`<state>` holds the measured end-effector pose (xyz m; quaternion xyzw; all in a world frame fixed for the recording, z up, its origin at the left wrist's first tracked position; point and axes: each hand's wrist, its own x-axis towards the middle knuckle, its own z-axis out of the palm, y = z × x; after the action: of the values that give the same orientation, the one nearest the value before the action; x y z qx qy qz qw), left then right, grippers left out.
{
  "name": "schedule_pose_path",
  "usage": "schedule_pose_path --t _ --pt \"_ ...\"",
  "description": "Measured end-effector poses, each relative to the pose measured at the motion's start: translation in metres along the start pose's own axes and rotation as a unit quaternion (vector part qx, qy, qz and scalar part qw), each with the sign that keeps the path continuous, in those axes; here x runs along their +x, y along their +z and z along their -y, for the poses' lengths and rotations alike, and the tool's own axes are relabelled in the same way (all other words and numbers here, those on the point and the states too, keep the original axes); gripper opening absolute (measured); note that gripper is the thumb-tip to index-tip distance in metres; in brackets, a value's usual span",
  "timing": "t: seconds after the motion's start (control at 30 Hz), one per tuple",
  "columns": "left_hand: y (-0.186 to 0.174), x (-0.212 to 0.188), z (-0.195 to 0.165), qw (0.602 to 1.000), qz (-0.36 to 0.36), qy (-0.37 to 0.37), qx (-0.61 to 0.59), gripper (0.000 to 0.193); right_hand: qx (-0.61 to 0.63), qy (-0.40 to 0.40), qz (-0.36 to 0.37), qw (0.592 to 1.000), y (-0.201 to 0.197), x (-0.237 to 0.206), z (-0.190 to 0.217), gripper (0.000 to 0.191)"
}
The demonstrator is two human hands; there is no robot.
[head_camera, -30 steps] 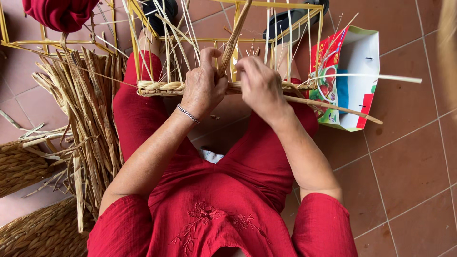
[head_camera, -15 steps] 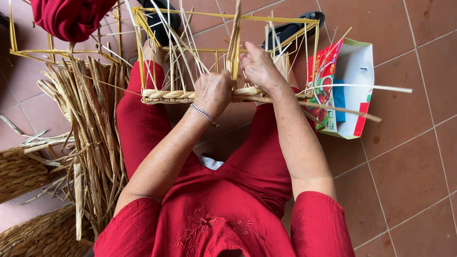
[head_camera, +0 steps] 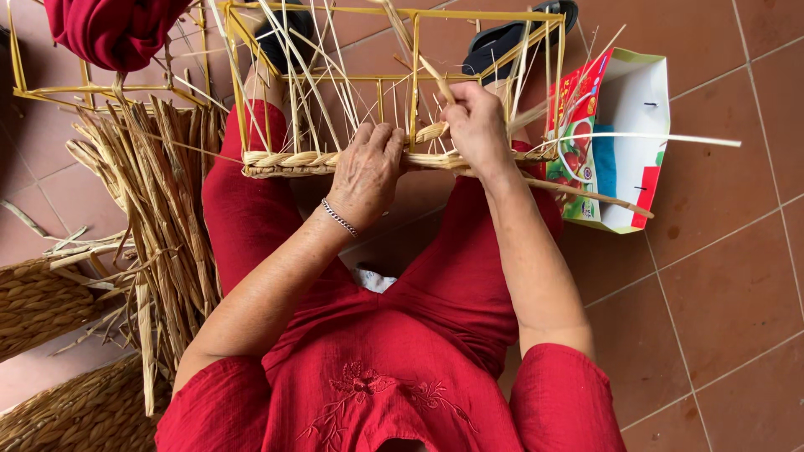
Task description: The person sits on the floor weaving a basket, wrapping and interlacing water hyacinth strands around a bamboo frame to build up the woven base and sides, pulling strands tight and tucking ends as they work around the frame.
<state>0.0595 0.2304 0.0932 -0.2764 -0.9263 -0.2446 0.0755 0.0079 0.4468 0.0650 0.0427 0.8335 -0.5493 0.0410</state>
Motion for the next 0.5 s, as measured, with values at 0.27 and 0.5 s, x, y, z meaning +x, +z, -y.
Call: schedule_pose_path --t 0.27,0.5 --pt "0.003 -0.005 0.005 0.998 -0.02 0.049 -0.023 0.029 -0.199 -0.246 -0.123 0.941 -0.014 -0.088 0.04 0.011" --pt "0.007 -0.003 0.013 0.996 0.023 0.085 -0.03 0.026 -0.146 -0.321 -0.038 0.935 -0.005 -0.129 0.064 0.016"
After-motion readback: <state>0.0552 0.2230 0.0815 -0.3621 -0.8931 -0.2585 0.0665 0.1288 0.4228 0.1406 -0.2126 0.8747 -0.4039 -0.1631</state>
